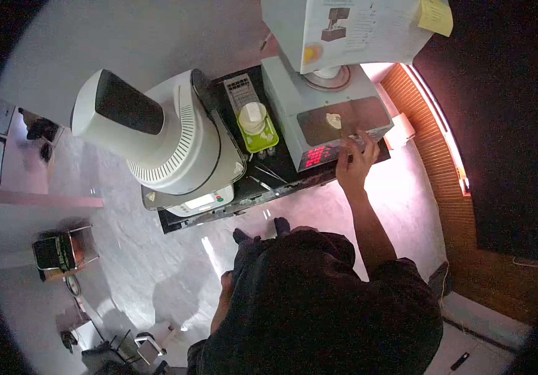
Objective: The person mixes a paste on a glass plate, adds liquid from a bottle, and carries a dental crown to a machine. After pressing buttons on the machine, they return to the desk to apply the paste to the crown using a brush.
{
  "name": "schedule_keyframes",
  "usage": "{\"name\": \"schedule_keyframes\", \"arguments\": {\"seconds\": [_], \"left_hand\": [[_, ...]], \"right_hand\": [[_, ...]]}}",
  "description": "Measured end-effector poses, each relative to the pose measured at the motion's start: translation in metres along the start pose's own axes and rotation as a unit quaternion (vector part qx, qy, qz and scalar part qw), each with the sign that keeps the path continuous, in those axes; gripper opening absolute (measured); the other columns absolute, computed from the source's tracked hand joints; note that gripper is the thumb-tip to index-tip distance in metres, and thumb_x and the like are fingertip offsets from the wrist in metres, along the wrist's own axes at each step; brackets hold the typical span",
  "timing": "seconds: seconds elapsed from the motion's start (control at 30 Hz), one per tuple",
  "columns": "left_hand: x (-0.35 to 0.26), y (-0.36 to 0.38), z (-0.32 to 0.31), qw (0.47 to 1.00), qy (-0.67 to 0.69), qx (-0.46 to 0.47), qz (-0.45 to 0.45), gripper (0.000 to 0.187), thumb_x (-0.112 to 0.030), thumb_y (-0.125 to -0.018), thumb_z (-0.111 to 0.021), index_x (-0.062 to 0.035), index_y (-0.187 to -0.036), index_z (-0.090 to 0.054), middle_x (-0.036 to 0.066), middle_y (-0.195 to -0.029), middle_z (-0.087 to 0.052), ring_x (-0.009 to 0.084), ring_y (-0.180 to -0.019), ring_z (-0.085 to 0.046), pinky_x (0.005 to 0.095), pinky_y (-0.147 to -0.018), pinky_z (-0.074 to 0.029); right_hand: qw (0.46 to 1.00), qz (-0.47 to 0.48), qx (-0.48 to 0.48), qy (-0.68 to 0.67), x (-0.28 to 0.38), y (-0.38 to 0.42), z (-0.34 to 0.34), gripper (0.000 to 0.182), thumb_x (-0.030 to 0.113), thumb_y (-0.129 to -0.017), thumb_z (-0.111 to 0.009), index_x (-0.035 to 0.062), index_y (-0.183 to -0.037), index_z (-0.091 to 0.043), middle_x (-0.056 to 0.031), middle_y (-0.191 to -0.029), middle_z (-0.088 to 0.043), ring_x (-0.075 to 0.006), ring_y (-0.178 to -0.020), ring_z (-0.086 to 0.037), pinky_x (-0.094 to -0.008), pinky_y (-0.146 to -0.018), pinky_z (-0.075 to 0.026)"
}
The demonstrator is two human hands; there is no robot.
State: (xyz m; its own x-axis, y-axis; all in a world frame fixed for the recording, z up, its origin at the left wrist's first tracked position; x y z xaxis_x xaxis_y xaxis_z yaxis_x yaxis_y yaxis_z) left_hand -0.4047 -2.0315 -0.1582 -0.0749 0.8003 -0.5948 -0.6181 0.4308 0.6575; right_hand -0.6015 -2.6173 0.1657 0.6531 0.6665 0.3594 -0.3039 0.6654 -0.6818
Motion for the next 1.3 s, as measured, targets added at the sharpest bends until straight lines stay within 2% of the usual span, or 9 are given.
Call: {"name": "schedule_keyframes", "arguments": {"seconds": [0.1, 0.2, 0.37, 0.43, 0.57, 0.73, 1.03, 1.23, 1.3], "left_hand": [[0.006, 0.006, -0.003, 1.000, -0.030, -0.008, -0.001, 0.043, -0.033, -0.091, -0.065, 0.0007, -0.113, -0.079, 0.016, -0.098, -0.080, 0.0283, -0.090, -0.074, 0.0409, -0.082, -0.058], [-0.037, 0.021, -0.004, 0.994, 0.053, -0.029, 0.091, 0.042, -0.032, -0.090, -0.066, 0.0004, -0.113, -0.080, 0.016, -0.098, -0.080, 0.0285, -0.090, -0.074, 0.0406, -0.082, -0.058], [-0.039, 0.012, -0.012, 0.995, 0.008, -0.019, 0.093, 0.044, -0.033, -0.088, -0.067, -0.0006, -0.114, -0.080, 0.016, -0.100, -0.080, 0.0297, -0.092, -0.075, 0.0415, -0.084, -0.058], [-0.022, 0.012, -0.016, 0.993, -0.039, -0.032, 0.106, 0.047, -0.035, -0.089, -0.069, 0.0006, -0.117, -0.078, 0.017, -0.100, -0.080, 0.0304, -0.092, -0.075, 0.0412, -0.084, -0.058], [-0.007, 0.035, -0.007, 0.989, 0.001, -0.047, 0.141, 0.048, -0.039, -0.090, -0.070, -0.0011, -0.118, -0.078, 0.019, -0.102, -0.080, 0.0328, -0.096, -0.076, 0.0422, -0.088, -0.058], [0.011, 0.060, -0.005, 0.988, 0.045, -0.037, 0.144, 0.048, -0.042, -0.091, -0.070, -0.0027, -0.117, -0.079, 0.021, -0.106, -0.080, 0.0350, -0.101, -0.076, 0.0443, -0.092, -0.058], [0.093, 0.057, 0.006, 0.977, -0.071, -0.054, 0.191, 0.048, -0.050, -0.092, -0.068, -0.0089, -0.115, -0.082, 0.019, -0.110, -0.079, 0.0385, -0.108, -0.075, 0.0477, -0.095, -0.057], [0.152, 0.051, 0.056, 0.995, 0.009, -0.086, 0.059, 0.040, -0.043, -0.093, -0.071, -0.0100, -0.112, -0.083, 0.014, -0.105, -0.081, 0.0318, -0.100, -0.077, 0.0433, -0.090, -0.058], [0.177, 0.043, 0.070, 0.966, 0.225, -0.094, 0.085, 0.035, -0.039, -0.095, -0.072, -0.0085, -0.108, -0.083, 0.013, -0.102, -0.081, 0.0289, -0.095, -0.077, 0.0410, -0.087, -0.058]], "right_hand": [[0.980, -0.062, 0.018, -0.190, 0.012, 0.017, 0.000, 0.023, 0.005, -0.094, -0.070, 0.0063, -0.115, -0.077, -0.0192, -0.117, -0.070, -0.0326, -0.107, -0.069, -0.0413, -0.087, -0.056], [0.963, -0.058, 0.104, -0.240, 0.034, 0.050, -0.007, 0.016, 0.008, -0.096, -0.071, 0.0008, -0.110, -0.074, -0.0196, -0.100, -0.074, -0.0385, -0.094, -0.073, -0.0439, -0.086, -0.058], [0.823, 0.046, 0.531, -0.199, 0.074, 0.110, -0.011, 0.030, 0.022, -0.093, -0.069, 0.0038, -0.117, -0.071, -0.0216, -0.106, -0.072, -0.0415, -0.102, -0.069, -0.0548, -0.092, -0.055], [0.661, 0.087, 0.740, -0.085, 0.103, 0.106, -0.014, 0.040, 0.032, -0.095, -0.068, 0.0136, -0.131, -0.069, -0.0239, -0.120, -0.068, -0.0408, -0.111, -0.068, -0.0563, -0.096, -0.055], [0.651, 0.218, 0.716, -0.122, 0.126, 0.148, -0.033, 0.043, 0.034, -0.096, -0.064, 0.0169, -0.136, -0.067, -0.0234, -0.118, -0.068, -0.0426, -0.111, -0.068, -0.0568, -0.094, -0.055], [0.683, 0.238, 0.677, -0.141, 0.151, 0.143, -0.047, 0.030, 0.025, -0.089, -0.067, 0.0050, -0.112, -0.070, -0.0200, -0.104, -0.071, -0.0398, -0.106, -0.069, -0.0531, -0.094, -0.056], [0.678, 0.227, 0.694, -0.087, 0.231, 0.112, -0.068, 0.033, 0.027, -0.099, -0.063, 0.0064, -0.123, -0.070, -0.0246, -0.117, -0.069, -0.0430, -0.115, -0.066, -0.0545, -0.099, -0.054], [0.631, 0.279, 0.717, -0.100, 0.331, 0.155, -0.076, 0.035, 0.028, -0.099, -0.062, 0.0084, -0.127, -0.070, -0.0232, -0.120, -0.068, -0.0432, -0.114, -0.067, -0.0546, -0.099, -0.054], [0.639, 0.285, 0.700, -0.144, 0.357, 0.180, -0.083, 0.037, 0.029, -0.098, -0.066, 0.0091, -0.129, -0.070, -0.0214, -0.117, -0.068, -0.0423, -0.112, -0.068, -0.0552, -0.097, -0.055]]}}
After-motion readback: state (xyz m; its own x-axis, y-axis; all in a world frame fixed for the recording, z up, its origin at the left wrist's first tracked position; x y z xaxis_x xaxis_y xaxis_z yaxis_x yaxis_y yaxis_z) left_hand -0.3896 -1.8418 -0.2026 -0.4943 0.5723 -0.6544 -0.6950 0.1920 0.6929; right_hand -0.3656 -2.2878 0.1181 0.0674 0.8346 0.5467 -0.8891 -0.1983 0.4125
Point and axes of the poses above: each hand's wrist, its own y-axis away from the middle knuckle, its own z-axis out of the back of the hand, x = y × z, the point moved 1 cm from there along -y, towards the middle knuckle
